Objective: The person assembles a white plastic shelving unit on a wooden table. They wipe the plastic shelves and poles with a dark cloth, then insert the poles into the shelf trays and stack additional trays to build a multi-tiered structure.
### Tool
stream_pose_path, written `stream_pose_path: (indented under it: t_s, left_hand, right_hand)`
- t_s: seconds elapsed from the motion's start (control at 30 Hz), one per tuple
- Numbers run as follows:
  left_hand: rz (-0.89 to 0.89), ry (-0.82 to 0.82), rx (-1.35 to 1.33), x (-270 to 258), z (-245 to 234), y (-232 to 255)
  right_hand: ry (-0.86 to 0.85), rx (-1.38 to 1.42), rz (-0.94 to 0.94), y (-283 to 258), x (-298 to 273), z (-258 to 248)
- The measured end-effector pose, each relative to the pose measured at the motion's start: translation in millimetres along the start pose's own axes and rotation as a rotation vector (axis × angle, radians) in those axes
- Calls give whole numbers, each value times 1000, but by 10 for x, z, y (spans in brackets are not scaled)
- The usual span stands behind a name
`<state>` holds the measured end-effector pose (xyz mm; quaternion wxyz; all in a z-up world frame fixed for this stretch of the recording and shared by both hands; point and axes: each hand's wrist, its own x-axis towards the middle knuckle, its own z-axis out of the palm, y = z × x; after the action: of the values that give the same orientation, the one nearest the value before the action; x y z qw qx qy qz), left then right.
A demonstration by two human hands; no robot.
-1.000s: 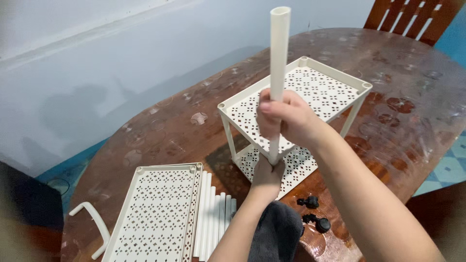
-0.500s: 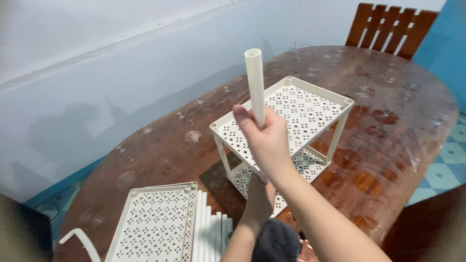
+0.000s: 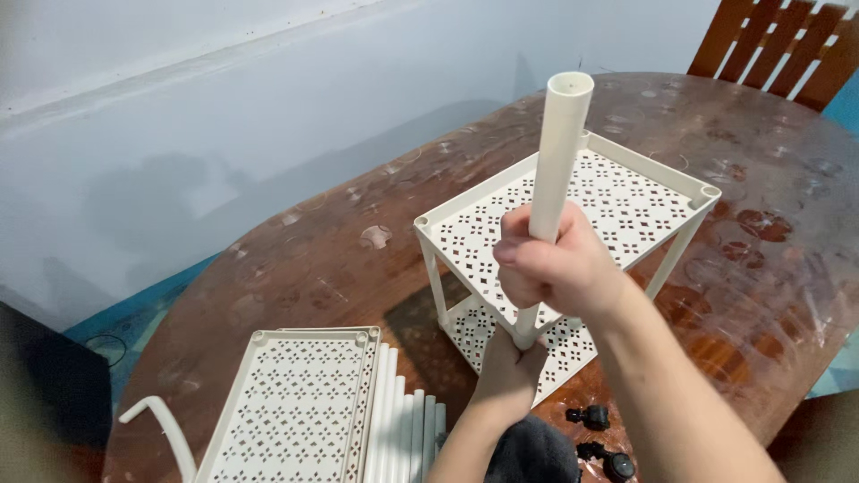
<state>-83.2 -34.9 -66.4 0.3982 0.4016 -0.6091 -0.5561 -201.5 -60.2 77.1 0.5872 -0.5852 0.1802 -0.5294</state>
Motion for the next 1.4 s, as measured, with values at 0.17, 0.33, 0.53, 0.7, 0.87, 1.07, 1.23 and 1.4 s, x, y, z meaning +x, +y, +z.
stream_pose_path:
  t_s: [0.17,0.33,0.53,0.7,0.87,1.07,1.23,1.4]
  left_hand:
    - [30,55,64,35,28,-84]
    - [16,30,112,84,64,-140]
    - [-22,43,53,-63,86,150]
    - [147,30,61,-56,115,98]
    - [270,-7,-79,-33,43,94]
    - [9,6,27,11,13,140]
    - [41,42,34,114,6,-150]
    - [82,54,176,241,61,-314]
  right_hand:
    - [-271,193,9,-4,57,-208]
    - [-54,-19,78,-203,69,66]
    - [505,-586,-106,-272,-239,704]
    - [752,-489,-211,37,-102,663]
    - [690,-425,-173,110,-16,616]
    - [489,-298,-96,83,-83,397]
    - [258,-156,-24,95,-34,158]
    - [270,-238,-30,154,-16,30]
